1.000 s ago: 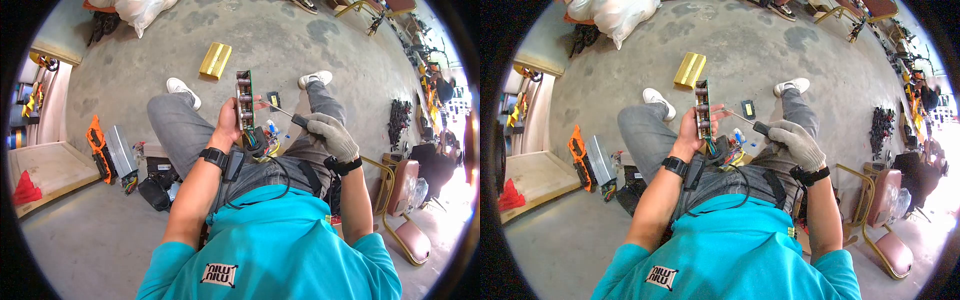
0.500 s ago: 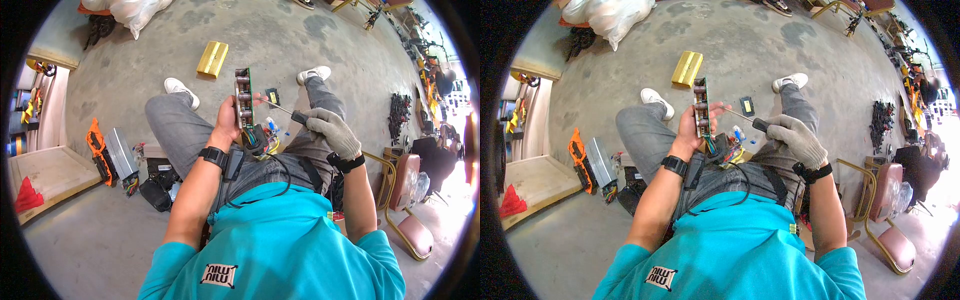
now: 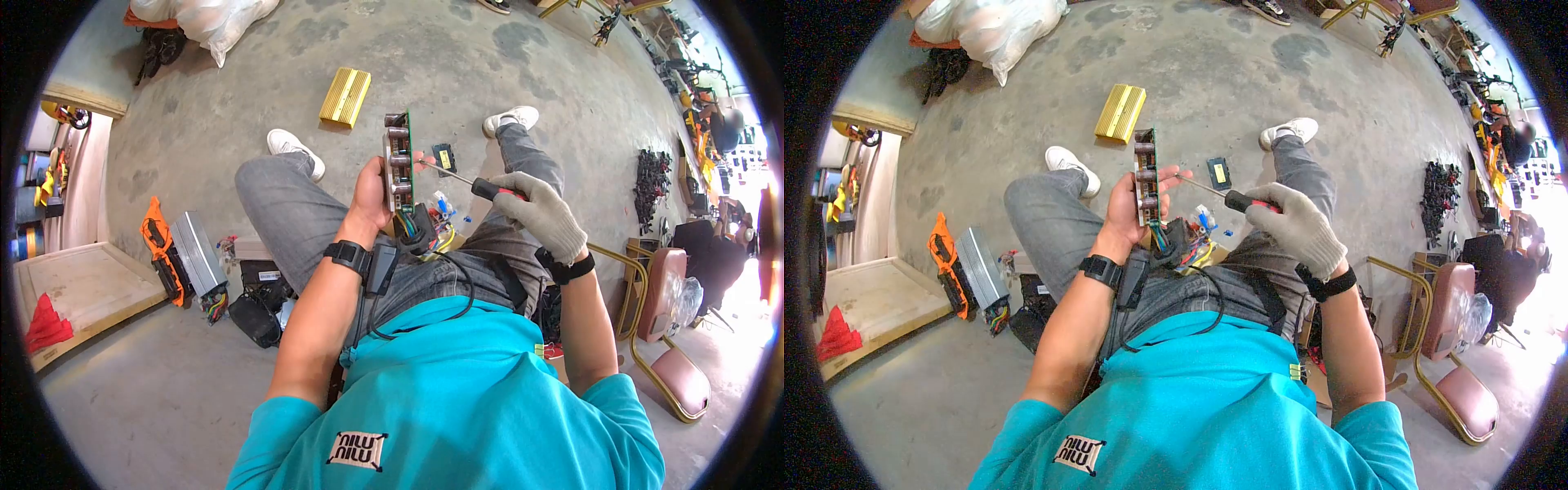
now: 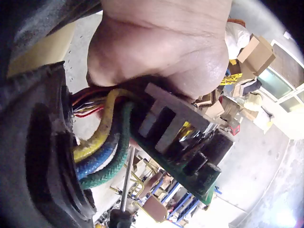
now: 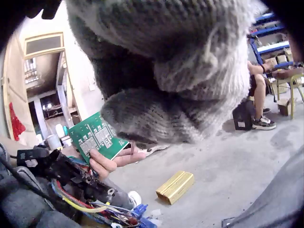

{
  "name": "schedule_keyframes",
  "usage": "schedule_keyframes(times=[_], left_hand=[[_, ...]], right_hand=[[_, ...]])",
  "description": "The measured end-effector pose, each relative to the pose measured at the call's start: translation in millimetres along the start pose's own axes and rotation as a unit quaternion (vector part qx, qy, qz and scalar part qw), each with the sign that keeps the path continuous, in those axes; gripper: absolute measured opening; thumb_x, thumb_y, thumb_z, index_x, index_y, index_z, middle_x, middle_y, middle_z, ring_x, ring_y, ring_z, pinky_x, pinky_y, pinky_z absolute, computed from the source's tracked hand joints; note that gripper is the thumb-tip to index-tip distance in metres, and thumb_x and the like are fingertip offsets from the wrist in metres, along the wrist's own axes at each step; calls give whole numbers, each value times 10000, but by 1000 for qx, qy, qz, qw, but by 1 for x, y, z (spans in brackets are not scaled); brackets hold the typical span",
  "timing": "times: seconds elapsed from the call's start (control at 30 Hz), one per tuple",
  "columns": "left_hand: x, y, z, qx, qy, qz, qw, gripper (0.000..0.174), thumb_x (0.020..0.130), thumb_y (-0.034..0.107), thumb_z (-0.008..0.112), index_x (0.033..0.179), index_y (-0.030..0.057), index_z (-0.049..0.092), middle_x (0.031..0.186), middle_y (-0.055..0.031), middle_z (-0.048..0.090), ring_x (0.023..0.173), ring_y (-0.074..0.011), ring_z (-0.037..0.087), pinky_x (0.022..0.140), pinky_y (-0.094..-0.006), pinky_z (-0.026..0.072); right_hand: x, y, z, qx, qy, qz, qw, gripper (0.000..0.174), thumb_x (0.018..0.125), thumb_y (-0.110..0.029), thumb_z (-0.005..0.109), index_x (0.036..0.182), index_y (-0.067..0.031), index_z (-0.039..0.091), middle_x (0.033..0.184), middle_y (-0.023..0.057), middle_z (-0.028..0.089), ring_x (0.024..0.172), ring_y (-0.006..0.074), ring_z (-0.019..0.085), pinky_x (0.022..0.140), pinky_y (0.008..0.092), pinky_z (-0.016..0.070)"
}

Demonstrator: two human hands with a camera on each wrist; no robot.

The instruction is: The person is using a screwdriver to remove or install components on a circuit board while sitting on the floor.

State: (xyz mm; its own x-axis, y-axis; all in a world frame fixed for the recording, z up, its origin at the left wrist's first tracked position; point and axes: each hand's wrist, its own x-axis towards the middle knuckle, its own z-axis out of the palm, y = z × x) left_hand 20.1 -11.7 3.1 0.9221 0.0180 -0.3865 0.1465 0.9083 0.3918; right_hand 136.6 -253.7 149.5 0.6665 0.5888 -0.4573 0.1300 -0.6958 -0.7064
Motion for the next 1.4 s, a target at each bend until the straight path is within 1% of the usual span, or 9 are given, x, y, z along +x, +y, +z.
schedule_keyframes(times=[0.13,0.2,0.3,0.4,0.7,1.17,1.27,1.33,1.4], left_hand=[[-1,-1,7,-2,36,-1,999,590,988,347,258,1369,-44,481,1363,-241,562,628,-142,624,578,-276,572],[0,-1,5,4,29,0,1000,587,987,347,266,1372,-42,478,1367,-241,557,627,-141,621,576,-276,570],[0,0,5,11,34,-2,999,584,985,348,282,1380,-38,472,1375,-241,547,630,-138,616,569,-276,563],[-1,0,6,10,45,-5,999,584,985,352,295,1387,-34,468,1379,-236,543,631,-134,608,559,-276,550],[-4,2,17,7,67,-3,998,577,984,344,302,1397,-25,463,1384,-236,542,610,-127,567,549,-279,523],[-10,6,24,-21,64,-8,998,541,984,309,294,1370,-23,478,1359,-271,559,595,-115,576,554,-255,515],[-4,3,6,-32,23,1,999,513,990,310,295,1305,-24,524,1263,-271,625,641,-155,627,569,-282,533],[0,0,8,-30,112,3,993,483,998,303,303,1232,-23,572,1115,-256,686,685,-218,671,593,-340,553],[4,-2,6,-49,134,29,989,449,998,301,316,1181,-1,593,1056,-236,699,706,-239,681,601,-369,555]], right_hand=[[-7,-14,8,-66,57,-74,993,334,867,-210,662,1138,-16,666,889,114,681,846,193,660,796,321,512],[-6,-10,14,-65,130,-161,976,319,847,-160,709,1134,-31,654,973,128,684,877,219,670,806,327,519],[-4,-14,20,-86,168,-181,965,316,833,-114,743,1119,-34,638,1014,120,673,904,226,671,821,333,526],[-3,-19,22,-69,200,-183,960,316,834,-108,753,1112,-28,626,1001,117,665,915,220,668,826,328,526],[-7,-29,23,-59,214,-219,950,321,859,-75,730,1148,-17,604,992,140,679,923,220,674,836,322,526],[0,-26,20,-57,231,-201,950,317,860,-71,720,1153,-16,612,995,140,685,922,218,676,838,327,529],[-3,-29,12,-23,236,-184,954,308,860,-55,707,1152,-19,616,992,135,686,917,196,669,838,320,525],[-13,-40,0,-17,237,-172,956,296,870,-34,679,1159,-17,617,1010,103,685,930,152,646,858,299,511],[-24,-49,-10,15,231,-159,960,296,873,-31,675,1162,-17,617,1018,86,678,942,140,635,869,293,507]])
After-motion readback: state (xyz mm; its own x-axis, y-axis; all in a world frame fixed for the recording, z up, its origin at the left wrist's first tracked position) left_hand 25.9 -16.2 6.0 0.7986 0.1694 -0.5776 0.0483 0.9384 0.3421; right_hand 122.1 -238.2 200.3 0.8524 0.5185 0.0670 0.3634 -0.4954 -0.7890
